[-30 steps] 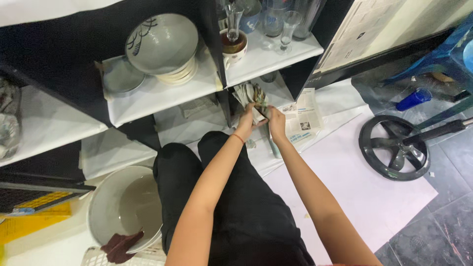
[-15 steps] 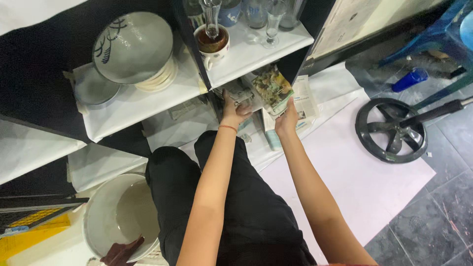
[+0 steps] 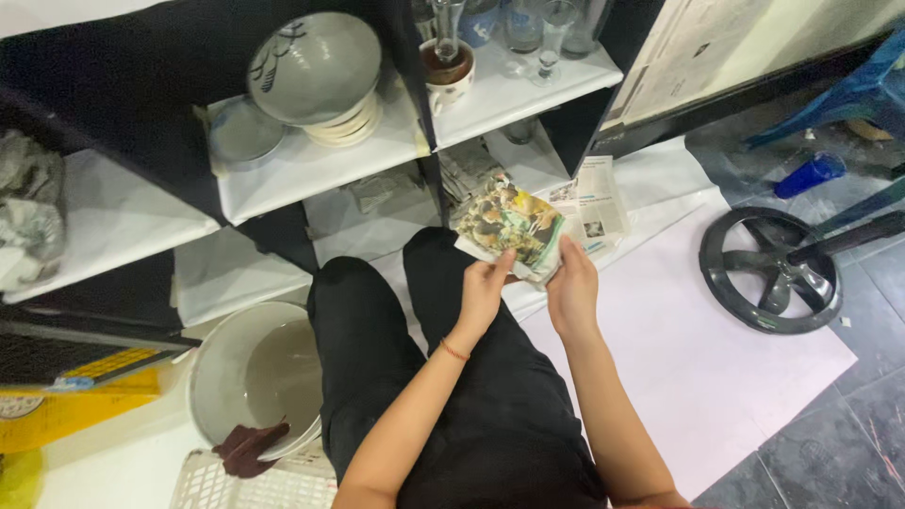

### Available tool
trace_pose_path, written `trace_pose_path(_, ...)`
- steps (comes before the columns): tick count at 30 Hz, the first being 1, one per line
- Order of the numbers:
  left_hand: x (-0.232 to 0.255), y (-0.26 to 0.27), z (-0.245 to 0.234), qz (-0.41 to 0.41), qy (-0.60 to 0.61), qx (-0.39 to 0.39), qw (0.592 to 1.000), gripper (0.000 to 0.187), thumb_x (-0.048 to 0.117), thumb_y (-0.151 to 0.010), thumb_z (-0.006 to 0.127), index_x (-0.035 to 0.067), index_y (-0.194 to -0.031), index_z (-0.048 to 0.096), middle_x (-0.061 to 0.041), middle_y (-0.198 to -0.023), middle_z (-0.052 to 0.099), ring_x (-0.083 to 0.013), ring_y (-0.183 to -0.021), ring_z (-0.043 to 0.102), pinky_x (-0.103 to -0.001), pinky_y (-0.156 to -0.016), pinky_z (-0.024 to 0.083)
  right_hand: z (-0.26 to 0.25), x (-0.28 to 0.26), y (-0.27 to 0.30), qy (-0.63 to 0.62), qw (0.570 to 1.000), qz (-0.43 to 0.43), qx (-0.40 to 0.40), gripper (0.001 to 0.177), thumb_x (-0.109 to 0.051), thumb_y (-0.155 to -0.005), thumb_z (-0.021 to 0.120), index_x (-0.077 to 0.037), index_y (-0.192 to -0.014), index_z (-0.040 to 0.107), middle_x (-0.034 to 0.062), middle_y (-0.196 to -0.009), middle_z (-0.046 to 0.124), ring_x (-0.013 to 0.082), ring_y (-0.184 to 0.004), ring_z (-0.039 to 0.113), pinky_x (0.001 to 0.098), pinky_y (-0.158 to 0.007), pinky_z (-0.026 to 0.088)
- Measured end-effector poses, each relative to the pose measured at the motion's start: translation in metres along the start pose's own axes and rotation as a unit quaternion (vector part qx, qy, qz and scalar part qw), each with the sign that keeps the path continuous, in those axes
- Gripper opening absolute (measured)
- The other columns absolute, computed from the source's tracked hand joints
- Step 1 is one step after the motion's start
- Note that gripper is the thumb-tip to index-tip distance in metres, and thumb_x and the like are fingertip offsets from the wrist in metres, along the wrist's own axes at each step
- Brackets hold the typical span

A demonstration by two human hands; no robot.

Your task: The person sits on the floor and wraps small dishes and glassware in newspaper. They fold the paper around each item, roll it into a bundle, and place it on a nearby shelf. The process is repeated for several items.

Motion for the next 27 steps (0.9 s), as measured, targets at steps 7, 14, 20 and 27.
trace_pose_path(7,0.068,0.058,-0.031,0.037,-0.129,0.082,0.988,0.029,0.023,-0.091,0.077,-0.003,-0.085,0.068,-0.003,-0.065,0.068,-0.0055,-0.054,0.058,-0.023,-0.050,0.045,0.100,-0.057,0.099,0.434,0.822,-0.338,-0.151,0.046,-0.004,-0.098,0.065,-0.007,-0.144,0.056,0.0186,-0.152,0.054,0.0335,-0.147,0.048,0.0411,-0.124,0.036)
trace_pose_path(14,0.085,0.081,-0.050,0.160,-0.109,-0.046,0.980,0.017,0.012,-0.092,0.078,-0.002,-0.087,0.071,-0.001,-0.076,0.072,-0.0061,-0.065,0.063,-0.023,-0.059,0.049,0.114,-0.009,0.122,0.334,0.894,-0.117,-0.276,0.055,-0.014,-0.090,0.069,-0.001,-0.142,0.054,0.0131,-0.140,0.063,0.0225,-0.129,0.059,0.0345,-0.108,0.044)
trace_pose_path(20,0.106,0.101,-0.082,0.124,-0.128,-0.073,0.981,0.015,0.010,-0.088,0.079,-0.003,-0.093,0.073,-0.002,-0.082,0.075,-0.0072,-0.069,0.065,-0.023,-0.062,0.052,0.056,0.033,0.094,0.275,0.951,-0.021,-0.138,0.034,-0.021,-0.116,0.051,0.005,-0.123,0.071,0.0132,-0.114,0.074,0.0135,-0.102,0.063,0.0278,-0.092,0.051)
trace_pose_path(27,0.182,0.129,-0.120,0.140,-0.340,0.166,0.915,0.057,0.021,-0.095,0.081,-0.003,-0.135,0.049,-0.019,-0.120,0.062,-0.0238,-0.107,0.062,-0.032,-0.088,0.052,0.054,0.007,0.090,0.201,0.977,-0.063,-0.031,0.031,-0.023,-0.111,0.047,0.002,-0.121,0.062,0.0026,-0.104,0.068,0.0062,-0.092,0.060,0.0227,-0.082,0.049)
Point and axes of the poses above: each hand's wrist, its own y-axis away from the middle knuckle, its own z-axis out of the palm, x = y × z, the point moved 10 cm from there along -y, towards the middle knuckle
